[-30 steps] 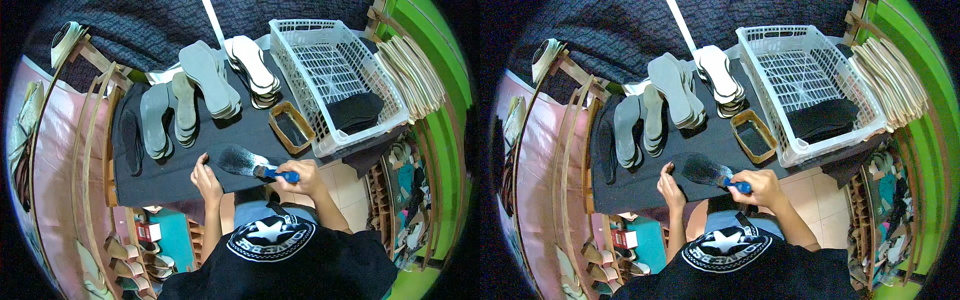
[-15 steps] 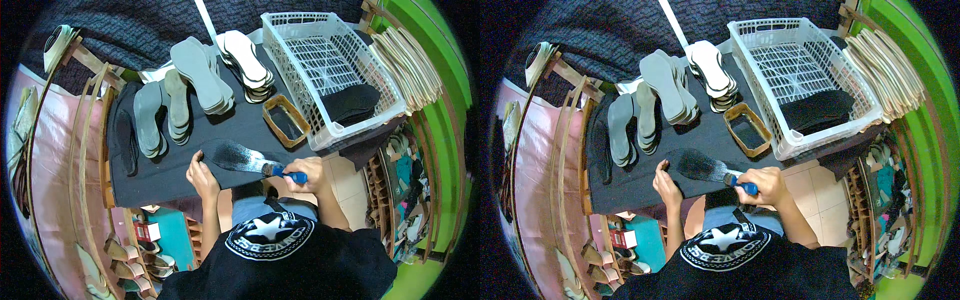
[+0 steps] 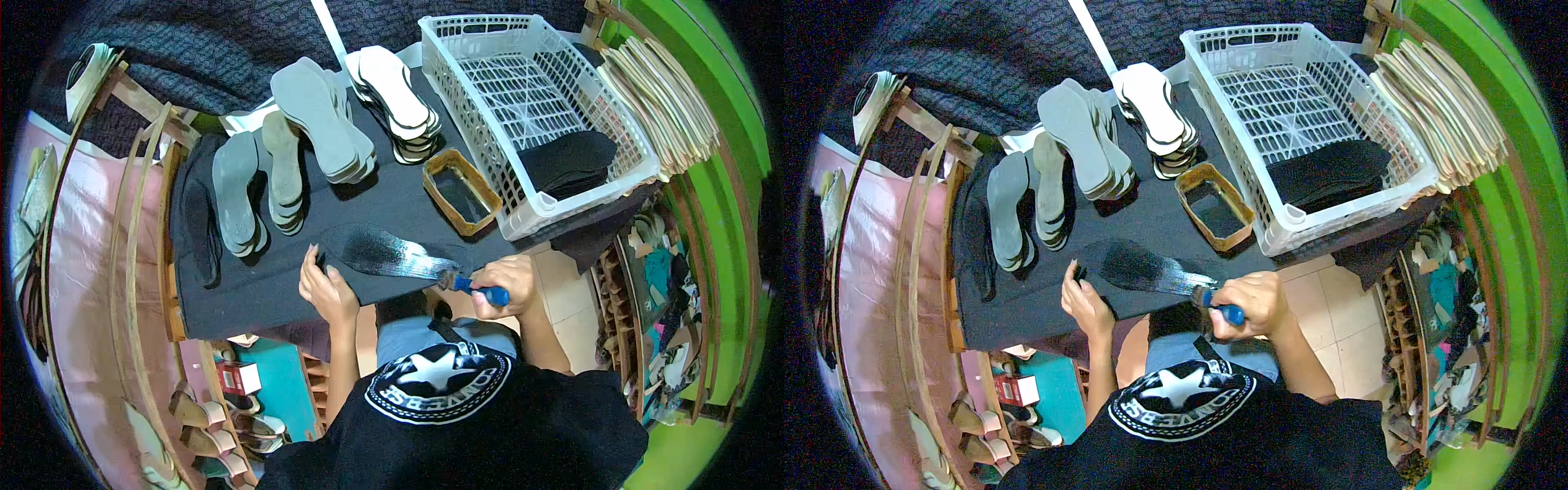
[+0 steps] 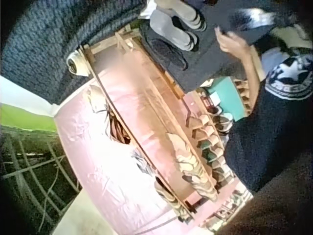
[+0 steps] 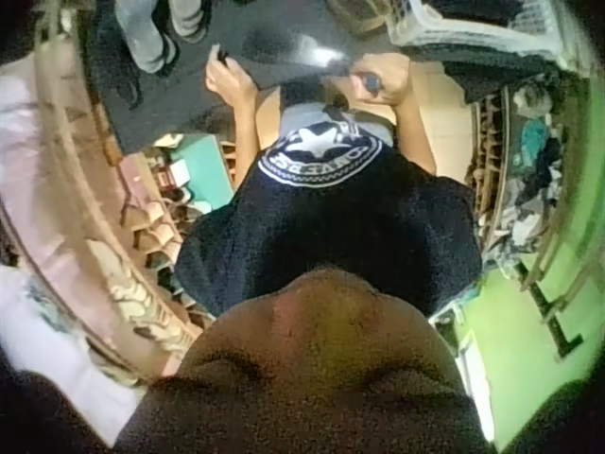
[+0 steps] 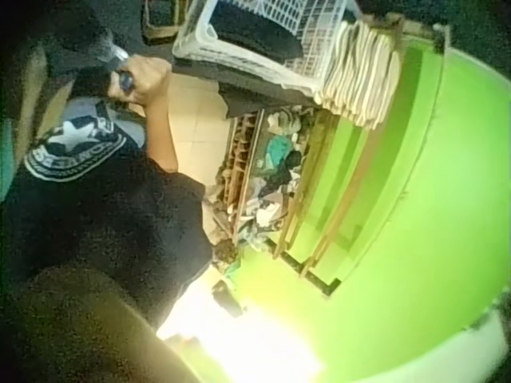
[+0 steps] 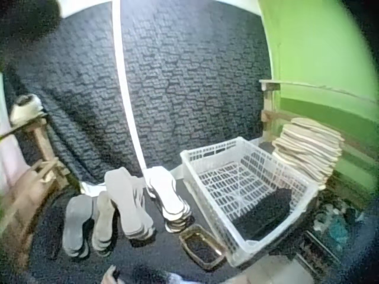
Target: The person applies adhesive to shoe insoles using a brush and places the coated insoles into a plastic basket.
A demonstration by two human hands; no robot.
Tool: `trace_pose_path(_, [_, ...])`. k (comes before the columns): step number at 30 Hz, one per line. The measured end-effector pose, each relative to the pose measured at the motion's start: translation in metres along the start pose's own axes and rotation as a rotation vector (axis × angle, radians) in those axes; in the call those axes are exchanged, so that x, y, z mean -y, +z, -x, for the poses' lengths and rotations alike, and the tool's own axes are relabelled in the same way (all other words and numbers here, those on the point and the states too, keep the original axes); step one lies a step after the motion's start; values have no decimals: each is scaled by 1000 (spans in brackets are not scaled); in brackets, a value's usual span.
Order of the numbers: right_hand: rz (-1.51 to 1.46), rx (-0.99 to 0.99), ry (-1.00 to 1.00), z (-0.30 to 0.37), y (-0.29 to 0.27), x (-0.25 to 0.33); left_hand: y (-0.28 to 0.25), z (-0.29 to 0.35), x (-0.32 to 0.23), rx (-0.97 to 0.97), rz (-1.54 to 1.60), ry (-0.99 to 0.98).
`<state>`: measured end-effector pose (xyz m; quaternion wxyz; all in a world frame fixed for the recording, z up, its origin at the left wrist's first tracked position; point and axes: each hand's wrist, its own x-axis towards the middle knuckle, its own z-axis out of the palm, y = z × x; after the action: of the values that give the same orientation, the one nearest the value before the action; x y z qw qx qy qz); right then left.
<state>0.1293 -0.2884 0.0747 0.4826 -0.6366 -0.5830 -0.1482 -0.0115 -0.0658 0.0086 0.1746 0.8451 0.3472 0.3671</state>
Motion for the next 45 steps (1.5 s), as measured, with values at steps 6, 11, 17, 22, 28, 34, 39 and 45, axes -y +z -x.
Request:
trace_pose_path(6, [156,-159,55,12,-21,-9,-2,-1,-3,14,-12,48])
trace_pose_path(11, [47,-117,76,6,-11,-6,0,2,-2,13,-88,185])
trace_pose_path(17, [106,-171,130,11,-23,-12,-4,2,-6,23,68,82])
trace_pose_path(22, [83,-214,87,6,-18,-7,-4,3,-8,30,51,82])
trace_pose_path(28, [92,-117,115,10,-15,-13,-3,2,-4,32,55,80])
trace_pose_path(34, [109,-197,152,1,-15,-7,-3,1,-5,25,64,96])
trace_pose_path(39, [66,-2,287,-14,3,1,-2,2,-1,21,48,131])
trace_pose_path(45, [207,-119,323,4,-19,-3,-5,3,-2,11,54,92])
